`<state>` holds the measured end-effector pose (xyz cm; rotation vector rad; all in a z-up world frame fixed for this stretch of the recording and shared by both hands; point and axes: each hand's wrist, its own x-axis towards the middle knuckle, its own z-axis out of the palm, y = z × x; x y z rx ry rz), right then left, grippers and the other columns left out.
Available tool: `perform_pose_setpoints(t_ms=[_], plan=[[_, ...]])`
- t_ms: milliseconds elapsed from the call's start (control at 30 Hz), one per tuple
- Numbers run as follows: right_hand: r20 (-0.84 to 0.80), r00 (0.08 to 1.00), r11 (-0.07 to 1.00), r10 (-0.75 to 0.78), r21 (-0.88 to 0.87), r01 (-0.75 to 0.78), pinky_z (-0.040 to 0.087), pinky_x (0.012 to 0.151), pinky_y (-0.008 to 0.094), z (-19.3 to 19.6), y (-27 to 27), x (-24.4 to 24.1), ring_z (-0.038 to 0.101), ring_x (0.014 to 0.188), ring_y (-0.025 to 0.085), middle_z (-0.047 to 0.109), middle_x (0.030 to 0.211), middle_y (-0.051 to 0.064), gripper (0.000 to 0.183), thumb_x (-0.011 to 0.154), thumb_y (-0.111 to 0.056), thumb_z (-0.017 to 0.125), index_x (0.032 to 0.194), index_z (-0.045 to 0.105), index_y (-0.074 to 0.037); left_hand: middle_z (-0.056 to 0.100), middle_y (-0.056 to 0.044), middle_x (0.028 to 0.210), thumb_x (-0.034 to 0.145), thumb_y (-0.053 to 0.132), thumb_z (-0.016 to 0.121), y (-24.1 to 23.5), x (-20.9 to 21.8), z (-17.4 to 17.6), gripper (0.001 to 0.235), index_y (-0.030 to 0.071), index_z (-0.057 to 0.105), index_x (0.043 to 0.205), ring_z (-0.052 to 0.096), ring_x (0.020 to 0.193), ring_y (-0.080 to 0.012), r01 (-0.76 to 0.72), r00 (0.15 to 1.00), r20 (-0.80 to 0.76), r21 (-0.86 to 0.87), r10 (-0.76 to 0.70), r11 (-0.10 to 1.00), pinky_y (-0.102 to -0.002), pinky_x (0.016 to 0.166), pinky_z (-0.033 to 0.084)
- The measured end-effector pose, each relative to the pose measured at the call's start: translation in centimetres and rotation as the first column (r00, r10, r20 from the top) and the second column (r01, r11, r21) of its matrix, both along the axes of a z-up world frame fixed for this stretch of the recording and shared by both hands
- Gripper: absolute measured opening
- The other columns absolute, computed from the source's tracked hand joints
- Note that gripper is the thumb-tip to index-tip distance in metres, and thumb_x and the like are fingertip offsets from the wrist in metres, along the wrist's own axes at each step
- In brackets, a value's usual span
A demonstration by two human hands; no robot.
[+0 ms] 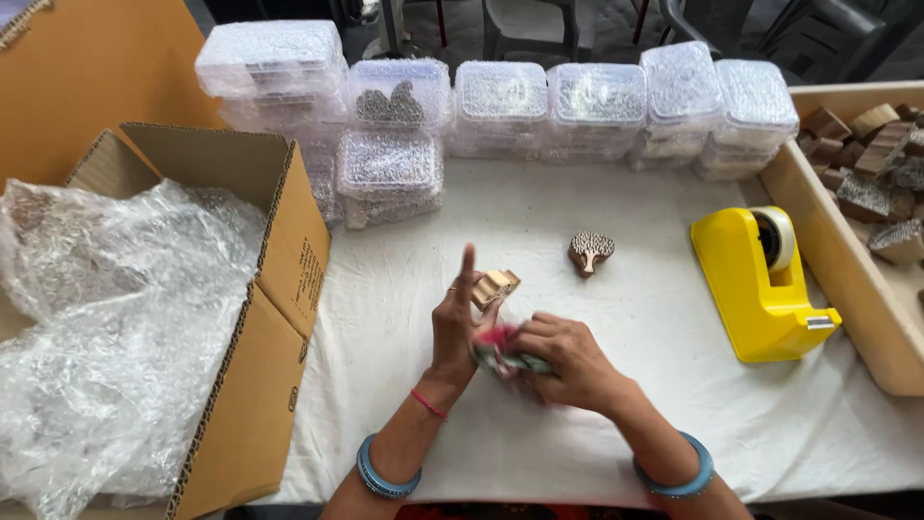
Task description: The person wraps a small plastic container in bubble wrap and secures it with tape. They then wipe two decorative wooden items with a cloth, place them into a plastic container, and wrap the container in bubble wrap.
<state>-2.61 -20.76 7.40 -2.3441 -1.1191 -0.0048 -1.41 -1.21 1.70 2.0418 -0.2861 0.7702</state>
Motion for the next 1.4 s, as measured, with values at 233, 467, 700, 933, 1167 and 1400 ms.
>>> perform_pose_setpoints(t_ms=[233, 467, 700, 933, 1167, 1400], plan=[[-0.125, 0.986, 0.979, 0.109, -0.158, -0.128, 0.058, 0.088, 0.04, 2.1, -1.0, 0.6, 0.07, 0.102, 0.025, 0.072, 0.119, 0.003, 0.052, 0.076, -0.036, 0.081, 0.122, 0.074, -0.013, 0.067, -0.007, 0.116, 0.094, 0.005, 0.074, 1.1, 2.0, -3.0, 0.053, 0.006, 0.053, 0.142, 0.07, 0.1, -0.0179, 0.031, 0.929, -0.199, -0.799, -0.312, 0.601, -0.031, 0.085, 0.062], [-0.087, 0.938, 0.928, -0.336, 0.141, 0.345, 0.062, 0.076, 0.035, -0.4, 0.2, 1.4, 0.071, 0.108, 0.023, 0.065, 0.131, 0.012, 0.063, 0.082, -0.037, 0.08, 0.134, 0.063, -0.005, 0.064, -0.006, 0.111, 0.091, 0.003, 0.07, 0.4, 1.7, -3.4, 0.027, 0.009, 0.053, 0.111, 0.069, 0.099, -0.018, -0.118, 0.847, -0.124, -0.992, -0.518, 0.044, -0.035, 0.089, 0.061], [-0.26, 0.876, 0.848, -0.406, 0.25, 0.467, 0.064, 0.075, 0.031, -3.4, 2.6, 1.2, 0.069, 0.107, 0.027, 0.054, 0.136, 0.021, 0.084, 0.076, -0.022, 0.085, 0.147, 0.045, 0.0, 0.058, -0.006, 0.123, 0.102, 0.01, 0.052, -1.9, -0.3, -2.2, 0.01, 0.011, 0.05, 0.112, 0.061, 0.116, -0.0175, -0.061, 0.699, 0.002, -0.996, -0.715, -0.063, -0.035, 0.098, 0.054], [-0.303, 0.835, 0.805, -0.459, 0.257, 0.536, 0.065, 0.069, 0.03, -3.0, 1.0, 2.0, 0.071, 0.104, 0.025, 0.057, 0.132, 0.018, 0.082, 0.079, -0.019, 0.084, 0.148, 0.043, -0.002, 0.055, -0.008, 0.138, 0.109, 0.028, 0.044, -2.2, -1.1, -0.9, 0.026, 0.01, 0.049, 0.127, 0.057, 0.126, -0.0189, 0.063, 0.628, 0.03, -0.998, -0.778, 0.013, -0.037, 0.106, 0.049], [-0.086, 0.66, 0.649, -0.746, 0.129, 0.75, 0.062, 0.08, 0.041, 0.5, -8.0, 5.3, 0.07, 0.103, 0.032, 0.065, 0.121, 0.018, 0.071, 0.077, -0.03, 0.08, 0.141, 0.058, -0.008, 0.05, -0.02, 0.151, 0.099, 0.046, 0.059, -2.9, -2.1, -0.1, 0.067, 0.004, 0.043, 0.148, 0.05, 0.142, -0.0332, 0.415, 0.767, -0.341, -0.382, -0.543, 0.826, -0.044, 0.118, 0.04], [0.062, 0.489, 0.457, -0.87, -0.268, 0.848, 0.053, 0.094, 0.051, -1.3, -10.7, 8.7, 0.066, 0.11, 0.042, 0.064, 0.124, 0.024, 0.073, 0.078, -0.05, 0.072, 0.141, 0.062, -0.015, 0.07, -0.016, 0.121, 0.089, 0.055, 0.072, -2.9, -2.4, 0.3, 0.061, 0.006, 0.069, 0.126, 0.059, 0.126, -0.031, 0.59, 0.784, -0.358, 0.176, -0.507, 0.788, -0.062, 0.12, 0.026]])
